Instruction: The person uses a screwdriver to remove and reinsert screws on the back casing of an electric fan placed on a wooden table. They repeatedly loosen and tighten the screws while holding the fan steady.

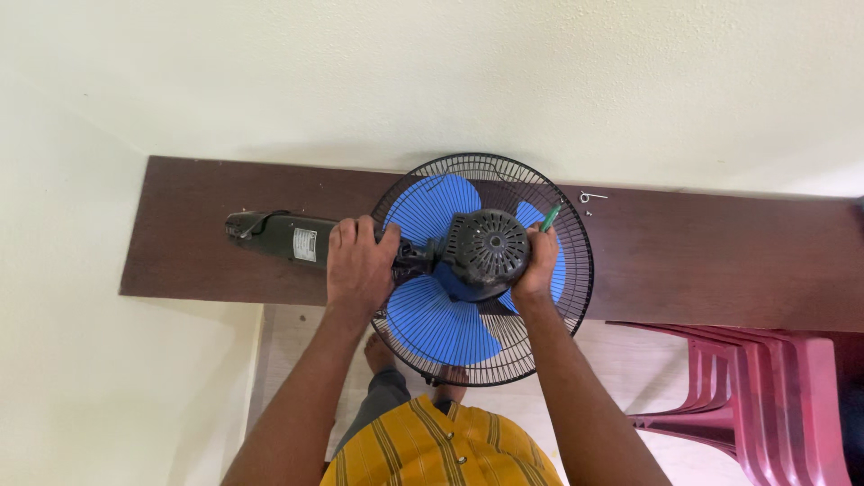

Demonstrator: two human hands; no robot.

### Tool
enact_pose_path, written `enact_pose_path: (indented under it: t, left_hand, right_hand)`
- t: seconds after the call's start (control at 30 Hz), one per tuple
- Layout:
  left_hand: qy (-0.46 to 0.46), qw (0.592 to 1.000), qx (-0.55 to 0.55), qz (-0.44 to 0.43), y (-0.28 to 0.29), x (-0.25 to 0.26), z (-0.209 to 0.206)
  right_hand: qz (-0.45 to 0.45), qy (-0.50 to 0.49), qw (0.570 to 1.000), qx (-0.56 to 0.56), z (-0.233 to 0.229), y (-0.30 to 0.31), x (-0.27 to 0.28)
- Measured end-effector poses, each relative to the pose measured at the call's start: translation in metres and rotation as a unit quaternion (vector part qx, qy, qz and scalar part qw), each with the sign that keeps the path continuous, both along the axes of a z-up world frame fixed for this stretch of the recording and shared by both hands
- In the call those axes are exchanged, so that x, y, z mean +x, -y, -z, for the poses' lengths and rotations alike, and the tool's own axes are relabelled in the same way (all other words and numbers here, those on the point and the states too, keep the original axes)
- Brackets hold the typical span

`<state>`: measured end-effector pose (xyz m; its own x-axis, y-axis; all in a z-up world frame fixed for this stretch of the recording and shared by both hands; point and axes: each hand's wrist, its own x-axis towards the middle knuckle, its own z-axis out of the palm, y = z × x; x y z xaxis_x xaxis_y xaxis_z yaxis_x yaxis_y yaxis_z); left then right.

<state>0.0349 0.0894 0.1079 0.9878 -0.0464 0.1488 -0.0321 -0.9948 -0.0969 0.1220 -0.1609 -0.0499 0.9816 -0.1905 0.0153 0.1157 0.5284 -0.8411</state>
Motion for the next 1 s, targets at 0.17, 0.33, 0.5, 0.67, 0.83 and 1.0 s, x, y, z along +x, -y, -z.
enact_pose_path:
  t: [0.17, 0.33, 0.5, 0.67, 0.83, 1.0]
  left_hand:
    - [-0.013, 0.999, 0.044, -0.016, 0.008, 0.003, -0.003]
    - [-0.053, 0.996, 0.077, -0.007, 0.009, 0.007, -0.008]
    - [-0.077, 0.993, 0.089, -0.006, 0.009, 0.01, -0.009]
    - [-0.048, 0.994, 0.101, 0.018, 0.005, 0.012, -0.007]
    - [-0.033, 0.996, 0.072, 0.042, -0.002, 0.021, -0.002]
    - [-0.009, 0.994, 0.058, 0.089, -0.009, 0.036, 0.001]
  right_hand:
    - [0.032, 0.056, 0.981, -0.184, -0.001, 0.0, -0.005]
    - [0.038, 0.041, 0.972, -0.228, -0.004, -0.006, -0.006]
    - [0.037, -0.025, 0.991, -0.124, -0.01, -0.01, -0.006]
    - [0.048, 0.033, 0.973, -0.224, -0.011, -0.01, -0.01]
    - [0.064, -0.016, 0.983, -0.172, -0.007, -0.009, -0.011]
    - [0.078, -0.089, 0.992, 0.031, -0.005, -0.008, -0.008]
